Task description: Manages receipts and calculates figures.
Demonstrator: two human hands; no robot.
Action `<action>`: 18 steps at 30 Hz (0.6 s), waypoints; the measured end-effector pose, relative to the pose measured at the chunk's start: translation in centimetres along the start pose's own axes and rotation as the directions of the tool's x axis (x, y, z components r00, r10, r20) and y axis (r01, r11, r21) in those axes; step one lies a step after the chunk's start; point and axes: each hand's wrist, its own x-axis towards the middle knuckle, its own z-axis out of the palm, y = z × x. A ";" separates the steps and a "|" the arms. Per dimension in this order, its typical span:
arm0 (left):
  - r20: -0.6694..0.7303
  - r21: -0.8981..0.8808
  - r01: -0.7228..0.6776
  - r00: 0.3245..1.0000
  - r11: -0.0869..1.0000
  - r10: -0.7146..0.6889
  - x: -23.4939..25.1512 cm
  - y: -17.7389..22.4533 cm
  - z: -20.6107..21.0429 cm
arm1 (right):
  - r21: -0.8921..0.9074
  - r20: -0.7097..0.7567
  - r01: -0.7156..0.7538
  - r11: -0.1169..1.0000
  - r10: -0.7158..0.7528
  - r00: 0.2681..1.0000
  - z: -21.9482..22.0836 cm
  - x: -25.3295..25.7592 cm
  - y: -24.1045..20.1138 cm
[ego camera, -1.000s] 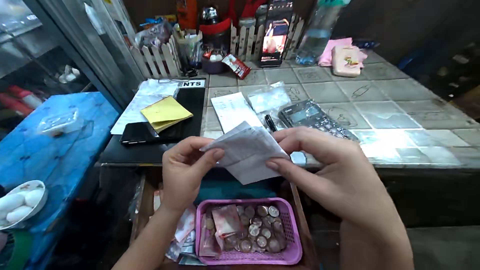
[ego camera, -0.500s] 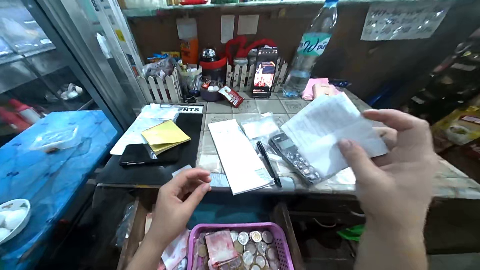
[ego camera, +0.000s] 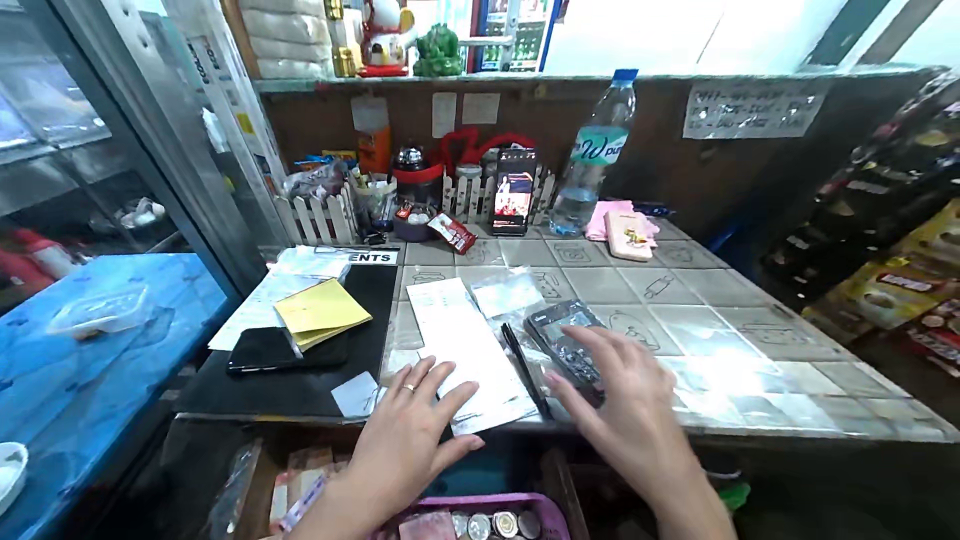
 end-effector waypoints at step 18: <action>-0.103 0.006 -0.012 0.995 1.000 0.012 -0.3 0.2 0.7 | -0.134 0.087 -0.196 0.971 0.208 0.974 0.7 -0.7 6.3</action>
